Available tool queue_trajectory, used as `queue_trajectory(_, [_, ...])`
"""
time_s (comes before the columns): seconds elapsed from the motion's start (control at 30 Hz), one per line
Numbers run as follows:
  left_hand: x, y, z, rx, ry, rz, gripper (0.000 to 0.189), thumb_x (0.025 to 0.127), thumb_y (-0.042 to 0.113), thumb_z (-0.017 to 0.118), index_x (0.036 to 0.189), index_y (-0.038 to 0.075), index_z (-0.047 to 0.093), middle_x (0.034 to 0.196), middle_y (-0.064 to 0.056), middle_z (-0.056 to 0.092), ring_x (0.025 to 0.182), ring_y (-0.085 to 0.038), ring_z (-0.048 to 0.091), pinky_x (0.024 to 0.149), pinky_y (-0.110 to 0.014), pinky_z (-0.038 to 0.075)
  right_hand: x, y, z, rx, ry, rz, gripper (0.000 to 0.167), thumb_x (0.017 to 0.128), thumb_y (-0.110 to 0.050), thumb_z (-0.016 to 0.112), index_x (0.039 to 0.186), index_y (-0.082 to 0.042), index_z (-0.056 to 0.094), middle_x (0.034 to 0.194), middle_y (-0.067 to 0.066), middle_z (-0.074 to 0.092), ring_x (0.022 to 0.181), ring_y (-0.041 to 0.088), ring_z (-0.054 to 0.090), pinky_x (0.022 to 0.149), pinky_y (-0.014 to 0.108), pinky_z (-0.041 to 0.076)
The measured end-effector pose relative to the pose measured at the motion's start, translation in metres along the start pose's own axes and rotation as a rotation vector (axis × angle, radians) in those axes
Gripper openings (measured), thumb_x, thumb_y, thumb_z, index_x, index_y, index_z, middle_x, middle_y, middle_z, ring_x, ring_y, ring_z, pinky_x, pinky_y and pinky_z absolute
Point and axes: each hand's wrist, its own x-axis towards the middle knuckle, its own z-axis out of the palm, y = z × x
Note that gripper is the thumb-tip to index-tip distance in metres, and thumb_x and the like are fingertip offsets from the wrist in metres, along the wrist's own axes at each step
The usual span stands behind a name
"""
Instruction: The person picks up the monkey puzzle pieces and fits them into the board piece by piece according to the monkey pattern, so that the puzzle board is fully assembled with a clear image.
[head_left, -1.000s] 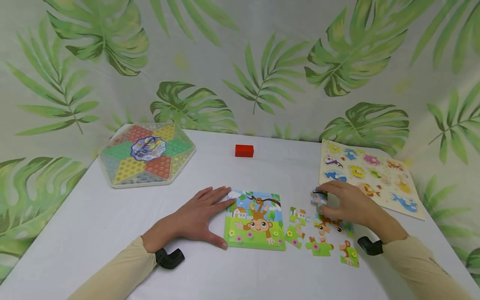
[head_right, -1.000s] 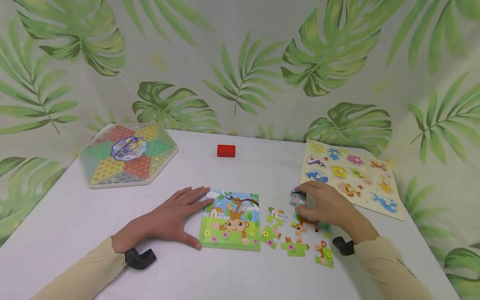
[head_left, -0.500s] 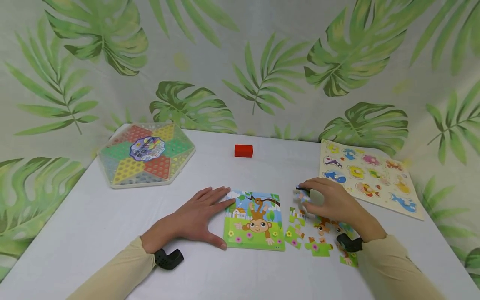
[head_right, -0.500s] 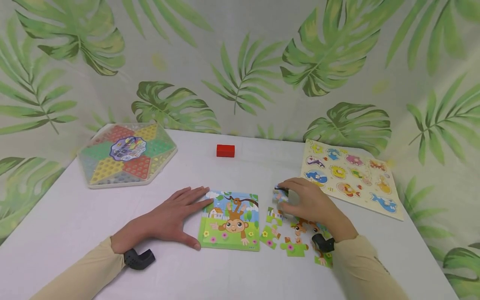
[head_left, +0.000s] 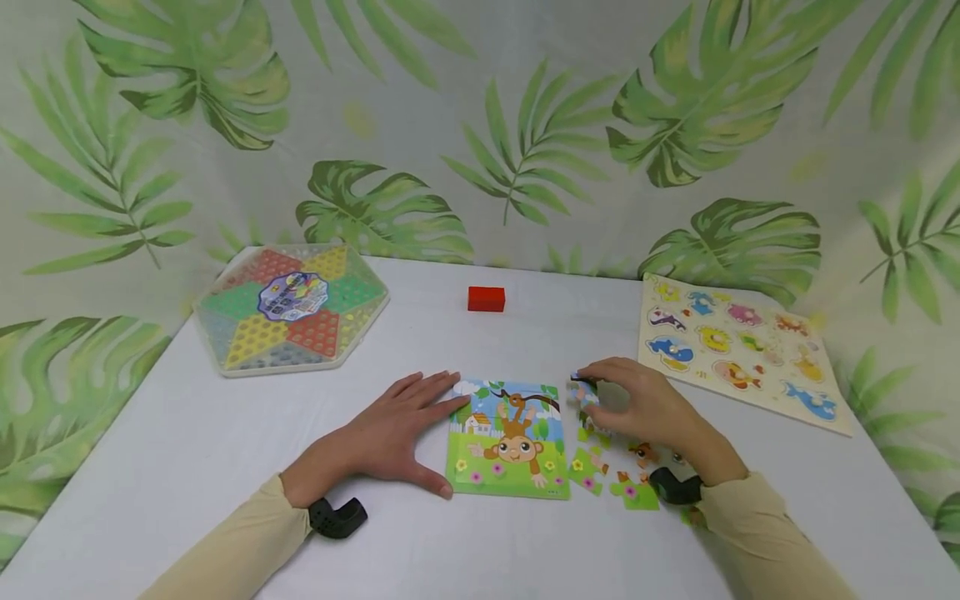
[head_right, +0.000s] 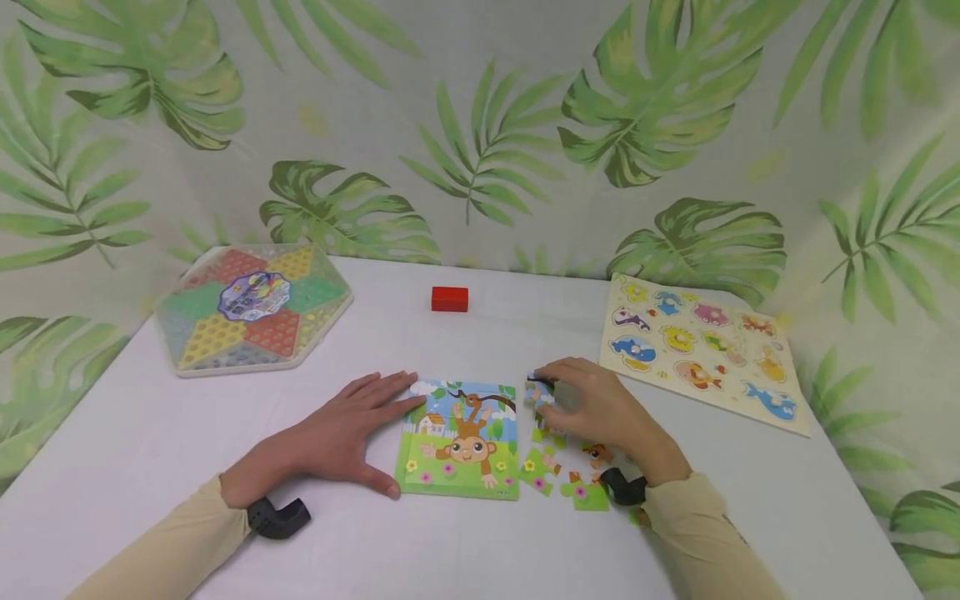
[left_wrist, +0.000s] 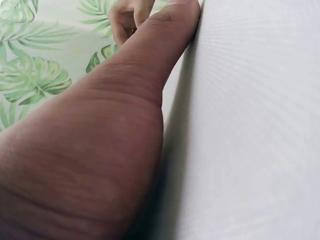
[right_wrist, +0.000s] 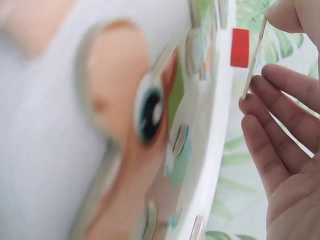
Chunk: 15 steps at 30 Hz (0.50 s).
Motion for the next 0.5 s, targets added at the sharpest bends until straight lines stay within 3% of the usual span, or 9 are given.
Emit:
queue_trajectory(0.23, [-0.004,-0.001,-0.004,-0.007,0.000,-0.010,0.118,0.069,0.090,0.066,0.163,0.026,0.034,0.173,-0.002,0.020,0.160,-0.023,0.015,0.129,-0.049,0.013,0.010,-0.008,0.006,0.053,-0.008,0.001,0.043,0.086,-0.021,0.083,0.127,-0.017,0.071,0.125,-0.004,0.069,0.111,0.015,0.067,0.092,0.043,0.058])
queue_trajectory(0.5, [-0.002,0.001,-0.001,-0.025,0.013,-0.005,0.118,0.068,0.091,0.065,0.162,0.027,0.034,0.173,-0.002,0.020,0.160,-0.022,0.015,0.129,-0.050,0.013,0.012,-0.011,0.008,0.035,0.014,-0.005,0.044,0.083,-0.021,0.085,0.125,-0.019,0.072,0.123,-0.006,0.070,0.108,0.013,0.068,0.091,0.043,0.059])
